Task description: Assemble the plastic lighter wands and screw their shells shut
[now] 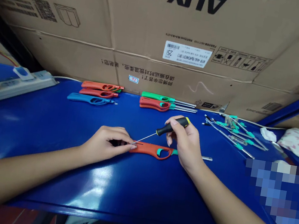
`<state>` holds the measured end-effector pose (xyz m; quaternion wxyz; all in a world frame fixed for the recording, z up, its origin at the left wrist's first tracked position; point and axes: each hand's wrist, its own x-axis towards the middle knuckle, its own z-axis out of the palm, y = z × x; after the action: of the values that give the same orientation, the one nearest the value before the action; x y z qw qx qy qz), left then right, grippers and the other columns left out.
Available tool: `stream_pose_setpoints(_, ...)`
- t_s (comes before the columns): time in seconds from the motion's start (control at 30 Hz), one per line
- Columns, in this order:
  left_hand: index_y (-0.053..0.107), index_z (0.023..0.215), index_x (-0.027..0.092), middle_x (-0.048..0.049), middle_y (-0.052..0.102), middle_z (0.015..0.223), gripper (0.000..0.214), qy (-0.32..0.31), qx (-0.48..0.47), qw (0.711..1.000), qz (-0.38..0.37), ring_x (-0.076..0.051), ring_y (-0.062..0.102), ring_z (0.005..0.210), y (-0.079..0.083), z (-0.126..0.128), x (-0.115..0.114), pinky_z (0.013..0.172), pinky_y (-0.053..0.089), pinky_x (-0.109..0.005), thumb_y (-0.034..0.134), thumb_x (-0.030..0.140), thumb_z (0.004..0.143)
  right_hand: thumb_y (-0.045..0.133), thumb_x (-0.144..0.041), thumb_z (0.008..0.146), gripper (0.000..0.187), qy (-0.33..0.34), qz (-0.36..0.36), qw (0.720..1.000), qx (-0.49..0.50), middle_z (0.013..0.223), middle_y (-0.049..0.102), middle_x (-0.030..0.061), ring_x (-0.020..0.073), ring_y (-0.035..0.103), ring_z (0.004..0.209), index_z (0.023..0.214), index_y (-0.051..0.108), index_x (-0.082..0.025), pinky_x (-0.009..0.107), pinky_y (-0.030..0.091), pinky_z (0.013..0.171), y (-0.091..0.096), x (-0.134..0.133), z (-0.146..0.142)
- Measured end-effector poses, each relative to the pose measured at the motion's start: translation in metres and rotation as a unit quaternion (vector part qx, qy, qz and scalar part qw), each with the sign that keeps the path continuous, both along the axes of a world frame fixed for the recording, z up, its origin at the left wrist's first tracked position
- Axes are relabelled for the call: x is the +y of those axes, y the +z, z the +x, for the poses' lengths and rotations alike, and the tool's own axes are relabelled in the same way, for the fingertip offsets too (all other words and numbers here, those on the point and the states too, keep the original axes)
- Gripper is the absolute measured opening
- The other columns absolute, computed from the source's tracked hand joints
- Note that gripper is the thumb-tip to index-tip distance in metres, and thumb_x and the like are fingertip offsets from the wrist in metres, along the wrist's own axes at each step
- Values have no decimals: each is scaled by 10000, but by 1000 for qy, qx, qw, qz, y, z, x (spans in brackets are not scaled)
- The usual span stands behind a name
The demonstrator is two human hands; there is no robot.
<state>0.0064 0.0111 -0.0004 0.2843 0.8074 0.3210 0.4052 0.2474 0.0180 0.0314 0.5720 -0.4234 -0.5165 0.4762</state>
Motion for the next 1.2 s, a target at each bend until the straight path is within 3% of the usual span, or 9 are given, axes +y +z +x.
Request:
stream_pose_setpoints(0.6,798,868,154,-62,744,780,124,-6,5,1000,-13,-111,628,604,-2,-1,0,572,491,-212,737,262,869,665,-401,892,196,6,48,998,-48,600,542,-40,100,501,456,841,676,-212,255,380,459,2,-4,0)
stream_pose_setpoints(1.0,799,848,145,-64,741,758,121,-12,26,999,18,-131,643,642,-2,-2,-1,589,496,-225,734,244,873,669,-403,888,204,-3,94,989,-115,620,559,-38,99,513,460,839,655,-205,246,410,458,7,-10,0)
stream_pose_setpoints(1.2,793,858,148,-58,743,761,102,-54,36,996,59,-143,675,699,-2,-2,-2,669,524,-239,726,220,885,654,-329,915,133,46,167,969,-175,832,618,11,105,578,561,853,647,-211,249,490,484,13,-18,3)
